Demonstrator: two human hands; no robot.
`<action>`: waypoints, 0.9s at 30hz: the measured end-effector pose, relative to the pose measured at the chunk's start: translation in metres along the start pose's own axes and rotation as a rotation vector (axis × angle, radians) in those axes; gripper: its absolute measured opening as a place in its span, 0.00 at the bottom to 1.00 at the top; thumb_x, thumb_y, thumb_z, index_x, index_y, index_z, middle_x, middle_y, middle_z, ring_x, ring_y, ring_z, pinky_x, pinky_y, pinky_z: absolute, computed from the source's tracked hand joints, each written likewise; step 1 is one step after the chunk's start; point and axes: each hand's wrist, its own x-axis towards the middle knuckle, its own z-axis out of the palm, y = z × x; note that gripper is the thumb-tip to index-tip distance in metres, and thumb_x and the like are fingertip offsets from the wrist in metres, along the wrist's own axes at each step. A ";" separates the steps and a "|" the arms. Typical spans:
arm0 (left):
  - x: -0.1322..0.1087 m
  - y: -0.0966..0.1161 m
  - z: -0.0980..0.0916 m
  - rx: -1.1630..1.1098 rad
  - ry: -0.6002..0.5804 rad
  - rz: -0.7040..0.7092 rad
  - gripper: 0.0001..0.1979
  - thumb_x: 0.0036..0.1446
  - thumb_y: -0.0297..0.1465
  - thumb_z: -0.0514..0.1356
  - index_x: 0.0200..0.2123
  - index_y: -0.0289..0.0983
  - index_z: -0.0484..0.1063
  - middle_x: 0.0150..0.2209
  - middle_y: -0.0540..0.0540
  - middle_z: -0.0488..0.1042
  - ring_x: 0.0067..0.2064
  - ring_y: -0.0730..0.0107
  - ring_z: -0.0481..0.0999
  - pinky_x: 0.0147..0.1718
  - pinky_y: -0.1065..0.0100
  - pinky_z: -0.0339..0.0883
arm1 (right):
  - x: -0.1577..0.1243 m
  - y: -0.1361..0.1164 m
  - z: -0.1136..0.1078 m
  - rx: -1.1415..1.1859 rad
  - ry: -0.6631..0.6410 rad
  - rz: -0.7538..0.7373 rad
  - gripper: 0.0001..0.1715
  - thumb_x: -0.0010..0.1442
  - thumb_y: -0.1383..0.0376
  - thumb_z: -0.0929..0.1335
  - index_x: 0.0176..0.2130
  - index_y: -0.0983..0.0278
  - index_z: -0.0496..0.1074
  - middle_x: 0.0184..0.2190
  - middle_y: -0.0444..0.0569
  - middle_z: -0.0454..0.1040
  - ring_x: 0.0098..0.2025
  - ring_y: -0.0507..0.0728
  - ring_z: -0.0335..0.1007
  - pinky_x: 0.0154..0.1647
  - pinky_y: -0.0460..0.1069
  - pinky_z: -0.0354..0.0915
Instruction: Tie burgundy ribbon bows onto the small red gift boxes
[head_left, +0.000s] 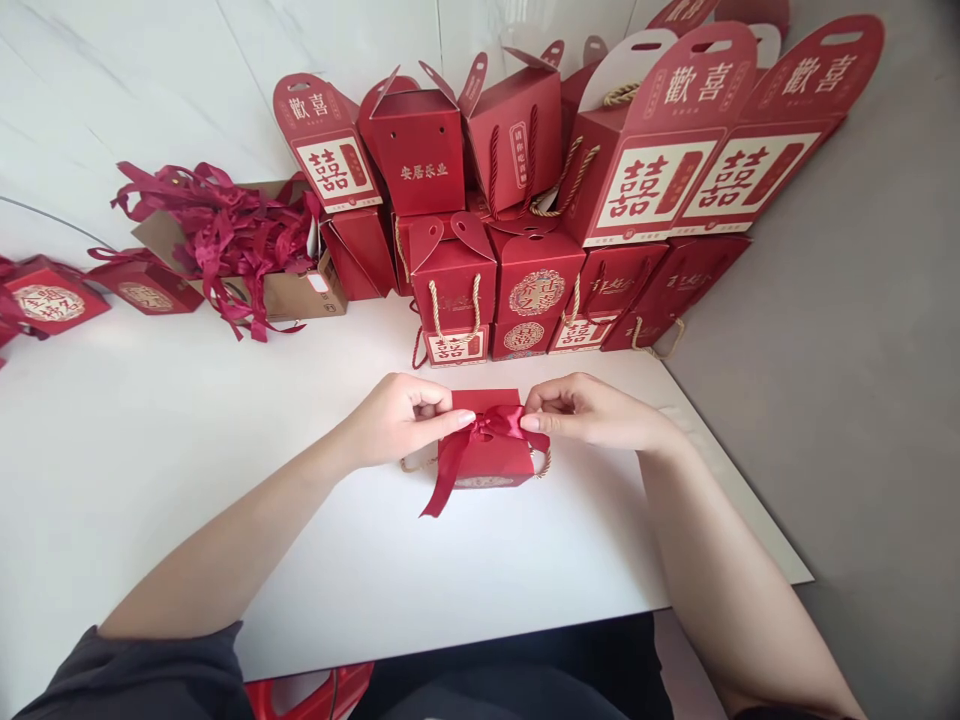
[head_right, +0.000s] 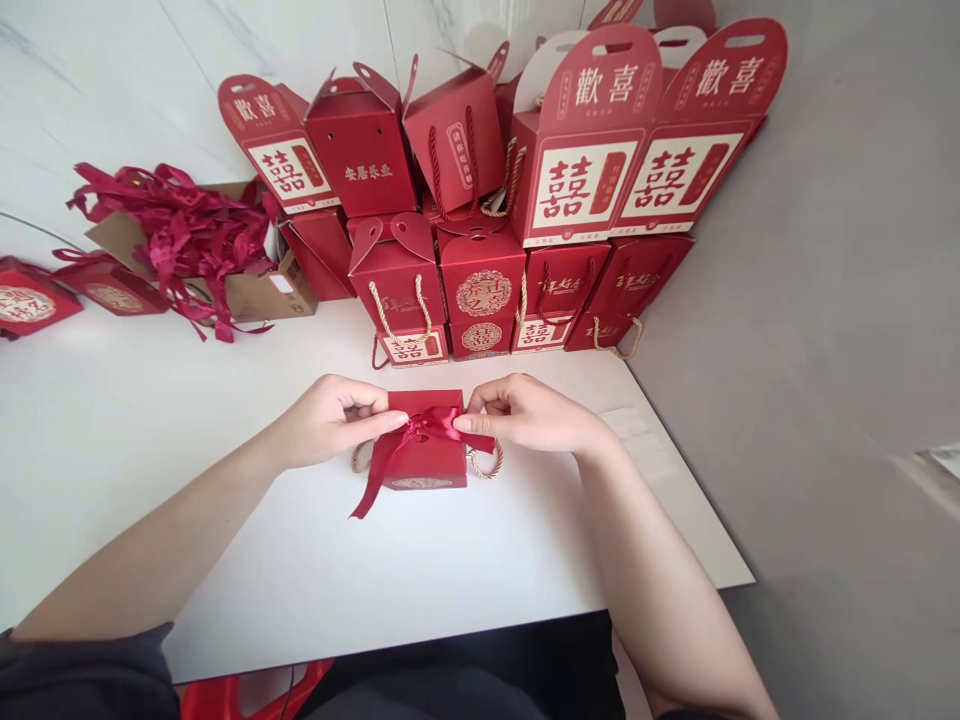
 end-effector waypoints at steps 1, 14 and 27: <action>0.000 0.001 0.000 0.007 -0.003 -0.008 0.22 0.60 0.43 0.58 0.20 0.34 0.65 0.16 0.52 0.64 0.20 0.78 0.62 0.20 0.72 0.53 | 0.000 0.000 0.000 0.008 -0.029 0.017 0.22 0.60 0.49 0.68 0.31 0.65 0.73 0.24 0.43 0.69 0.27 0.51 0.60 0.28 0.46 0.55; 0.002 0.000 -0.005 -0.294 -0.141 -0.144 0.23 0.59 0.46 0.59 0.20 0.34 0.67 0.17 0.50 0.70 0.18 0.77 0.66 0.20 0.72 0.60 | 0.002 0.000 0.004 0.177 -0.201 -0.040 0.23 0.60 0.49 0.69 0.27 0.66 0.71 0.24 0.46 0.73 0.27 0.52 0.66 0.29 0.47 0.59; 0.002 -0.001 0.000 -0.154 -0.022 -0.201 0.19 0.47 0.43 0.67 0.20 0.36 0.67 0.14 0.54 0.64 0.15 0.78 0.62 0.15 0.73 0.51 | 0.001 -0.001 0.010 0.090 -0.336 0.035 0.20 0.58 0.53 0.70 0.29 0.67 0.74 0.24 0.45 0.72 0.24 0.49 0.60 0.23 0.44 0.55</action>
